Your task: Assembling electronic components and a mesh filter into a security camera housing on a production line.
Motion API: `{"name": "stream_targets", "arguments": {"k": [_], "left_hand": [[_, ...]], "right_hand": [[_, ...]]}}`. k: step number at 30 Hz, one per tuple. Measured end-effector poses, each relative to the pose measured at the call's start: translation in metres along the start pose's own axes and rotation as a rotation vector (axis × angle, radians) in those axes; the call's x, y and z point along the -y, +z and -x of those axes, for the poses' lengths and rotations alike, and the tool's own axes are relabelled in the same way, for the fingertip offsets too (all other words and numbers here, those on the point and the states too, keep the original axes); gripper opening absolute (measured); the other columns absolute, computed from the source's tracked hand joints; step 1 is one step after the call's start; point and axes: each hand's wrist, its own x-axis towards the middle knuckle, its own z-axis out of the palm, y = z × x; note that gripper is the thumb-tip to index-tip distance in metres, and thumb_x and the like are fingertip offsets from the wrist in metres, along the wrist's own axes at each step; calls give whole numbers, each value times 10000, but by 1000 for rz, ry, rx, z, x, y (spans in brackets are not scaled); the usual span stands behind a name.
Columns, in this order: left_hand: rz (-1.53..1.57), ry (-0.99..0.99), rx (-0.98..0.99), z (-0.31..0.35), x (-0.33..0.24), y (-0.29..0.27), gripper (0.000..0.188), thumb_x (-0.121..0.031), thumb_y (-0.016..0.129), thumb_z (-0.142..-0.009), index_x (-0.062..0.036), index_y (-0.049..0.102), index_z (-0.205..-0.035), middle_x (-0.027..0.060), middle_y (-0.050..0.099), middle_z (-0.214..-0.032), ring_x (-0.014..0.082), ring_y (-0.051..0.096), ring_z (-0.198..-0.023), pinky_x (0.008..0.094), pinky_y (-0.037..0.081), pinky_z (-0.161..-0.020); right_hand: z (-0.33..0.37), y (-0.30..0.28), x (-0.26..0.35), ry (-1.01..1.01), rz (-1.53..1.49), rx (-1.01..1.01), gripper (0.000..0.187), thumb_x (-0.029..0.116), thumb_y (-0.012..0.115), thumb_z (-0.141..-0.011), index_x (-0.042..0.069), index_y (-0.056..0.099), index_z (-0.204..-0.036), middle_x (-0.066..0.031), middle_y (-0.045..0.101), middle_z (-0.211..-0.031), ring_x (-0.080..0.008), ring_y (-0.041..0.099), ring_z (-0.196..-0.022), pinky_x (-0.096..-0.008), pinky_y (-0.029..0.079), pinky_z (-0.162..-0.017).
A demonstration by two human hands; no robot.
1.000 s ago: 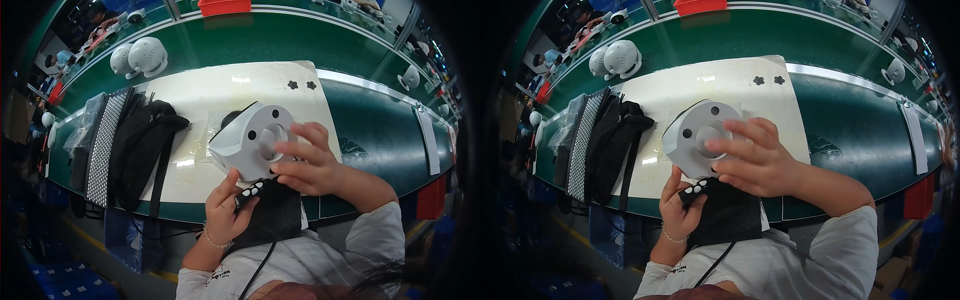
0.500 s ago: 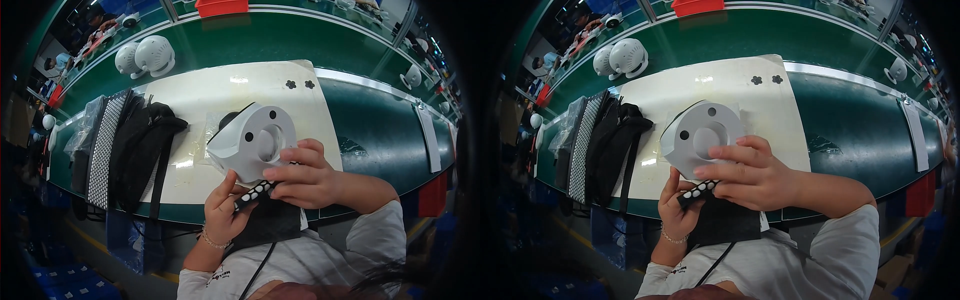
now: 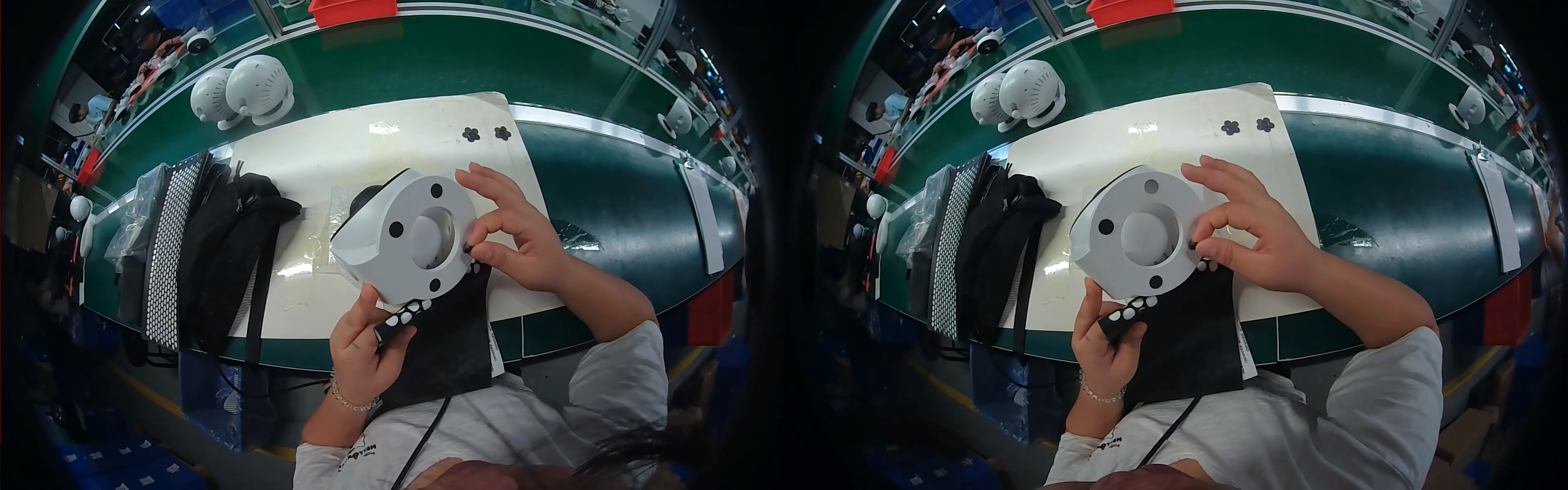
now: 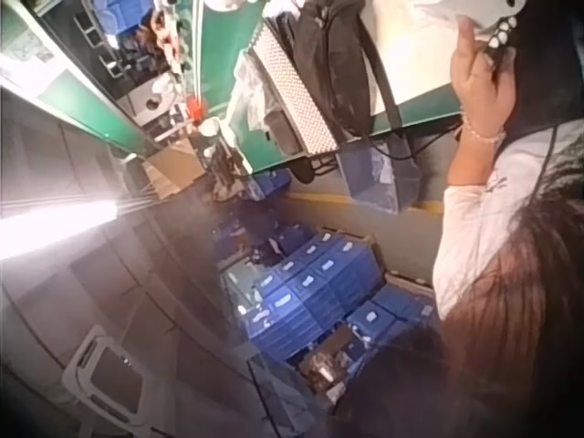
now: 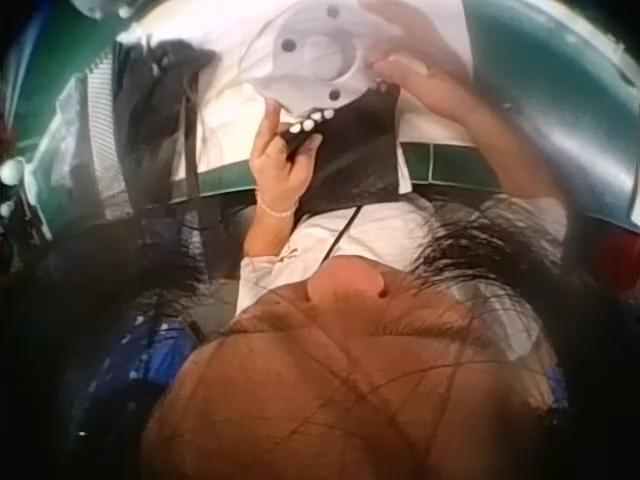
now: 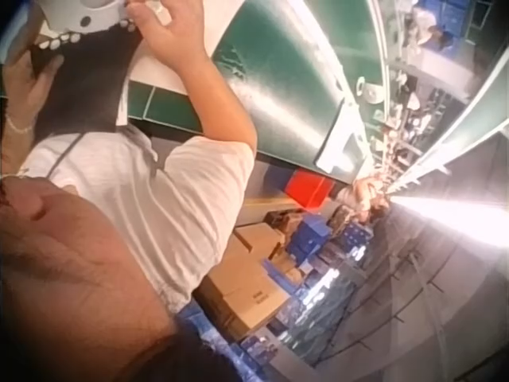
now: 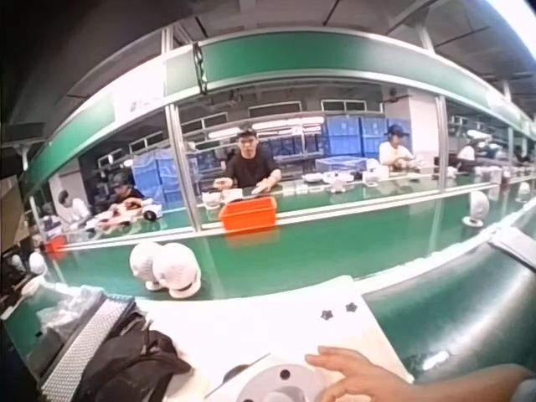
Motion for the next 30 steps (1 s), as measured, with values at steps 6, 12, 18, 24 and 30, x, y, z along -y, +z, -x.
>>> {"name": "stream_targets", "arguments": {"k": [6,12,18,24,30], "left_hand": [[-5,-18,8,-1,-3,0,233,44,695,-603,49,510,-744,193,417,-1277,221,607,-729,274,478,-630],[17,-31,2,0,-2,1,223,42,694,-609,44,538,-768,182,407,-1290,211,605,-727,269,475,-633],[19,-45,-1,1,-1,1,220,37,696,-615,39,547,-777,187,409,-1287,203,603,-722,266,473,-635],[14,-63,-5,-2,-4,0,203,38,688,-628,39,568,-791,190,406,-1288,193,598,-683,258,471,-618],[52,-39,-16,-3,-5,1,179,48,676,-638,50,567,-780,194,391,-1298,177,592,-642,250,470,-589]], "right_hand": [[2,0,-4,24,-109,31,130,214,602,-798,87,577,-797,-156,329,-1347,-316,207,-1288,-426,184,-1015],[3,5,4,134,-276,-23,110,183,603,-793,78,580,-815,-173,359,-1323,-297,253,-1268,-398,214,-1005],[0,1,3,-83,154,-38,105,166,611,-766,89,602,-837,-98,455,-1253,-278,360,-1201,-382,301,-952],[13,-7,-12,-553,723,-140,229,188,611,-722,153,634,-947,-22,528,-1165,-217,457,-1090,-361,340,-853],[13,2,-7,242,-386,-115,453,243,611,-775,58,447,-1154,-85,508,-1081,-169,453,-1045,-302,392,-841]]}}
